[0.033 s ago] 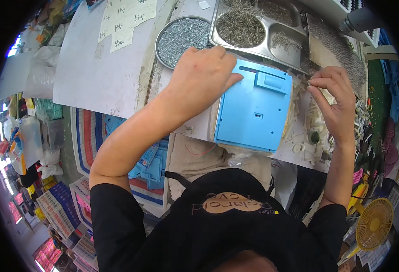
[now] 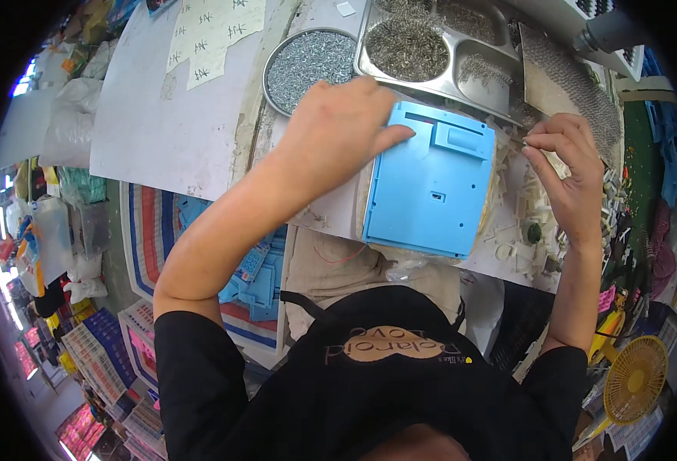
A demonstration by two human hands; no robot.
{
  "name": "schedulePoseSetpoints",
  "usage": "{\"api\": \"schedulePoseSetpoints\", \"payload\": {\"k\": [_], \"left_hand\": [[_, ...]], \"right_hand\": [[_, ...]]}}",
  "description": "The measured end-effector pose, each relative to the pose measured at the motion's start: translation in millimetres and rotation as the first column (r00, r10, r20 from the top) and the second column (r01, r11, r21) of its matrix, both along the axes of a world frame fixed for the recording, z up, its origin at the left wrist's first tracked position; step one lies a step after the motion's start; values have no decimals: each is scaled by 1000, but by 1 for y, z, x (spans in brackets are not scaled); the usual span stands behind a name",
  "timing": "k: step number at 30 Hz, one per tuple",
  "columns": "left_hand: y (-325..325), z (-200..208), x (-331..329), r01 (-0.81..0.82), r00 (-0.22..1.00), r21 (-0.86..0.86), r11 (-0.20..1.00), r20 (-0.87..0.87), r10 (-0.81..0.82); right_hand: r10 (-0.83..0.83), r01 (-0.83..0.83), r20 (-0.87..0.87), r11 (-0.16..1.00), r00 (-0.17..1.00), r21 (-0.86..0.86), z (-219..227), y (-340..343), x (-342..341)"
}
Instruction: Soldering components onto a circuit board and assembling a blue plastic device casing using an electric screwdriver.
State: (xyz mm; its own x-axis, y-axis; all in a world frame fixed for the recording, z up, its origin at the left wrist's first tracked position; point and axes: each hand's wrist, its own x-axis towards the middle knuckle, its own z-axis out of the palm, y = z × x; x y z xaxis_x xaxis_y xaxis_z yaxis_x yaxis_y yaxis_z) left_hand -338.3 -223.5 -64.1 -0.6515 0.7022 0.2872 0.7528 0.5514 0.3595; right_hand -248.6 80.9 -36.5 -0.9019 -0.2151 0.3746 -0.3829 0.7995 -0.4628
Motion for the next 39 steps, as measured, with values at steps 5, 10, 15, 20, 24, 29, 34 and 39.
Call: {"api": "schedulePoseSetpoints", "payload": {"k": [5, 10, 15, 20, 24, 29, 34, 39], "left_hand": [[8, 32, 7, -192, 883, 328, 925, 469, 17], [24, 46, 45, -75, 762, 383, 921, 617, -194], [12, 48, 51, -47, 754, 369, 928, 622, -209], [1, 60, 63, -32, 687, 393, 919, 676, -266], [-4, 52, 74, 15, 695, 446, 895, 639, -330], [-5, 39, 68, -18, 825, 488, 873, 500, -263], [-4, 29, 26, -124, 935, 410, 904, 354, -32], [58, 23, -17, 100, 963, 147, 984, 236, -133]], "right_hand": [[117, -117, -60, 993, 991, -4, 8, -26, 7], [243, -237, -155, 970, 957, 59, 25, -70, 9], [270, -269, -206, 963, 941, 33, 36, -81, 13], [338, -326, -193, 941, 921, 90, 58, -92, 25], [396, -377, -102, 911, 912, 164, 67, -95, 37], [328, -318, -105, 943, 939, 102, 54, -74, 37], [-83, 138, 200, 951, 976, -277, 33, -41, 48], [-150, 286, 312, 843, 938, -455, -4, -24, 53]]}}
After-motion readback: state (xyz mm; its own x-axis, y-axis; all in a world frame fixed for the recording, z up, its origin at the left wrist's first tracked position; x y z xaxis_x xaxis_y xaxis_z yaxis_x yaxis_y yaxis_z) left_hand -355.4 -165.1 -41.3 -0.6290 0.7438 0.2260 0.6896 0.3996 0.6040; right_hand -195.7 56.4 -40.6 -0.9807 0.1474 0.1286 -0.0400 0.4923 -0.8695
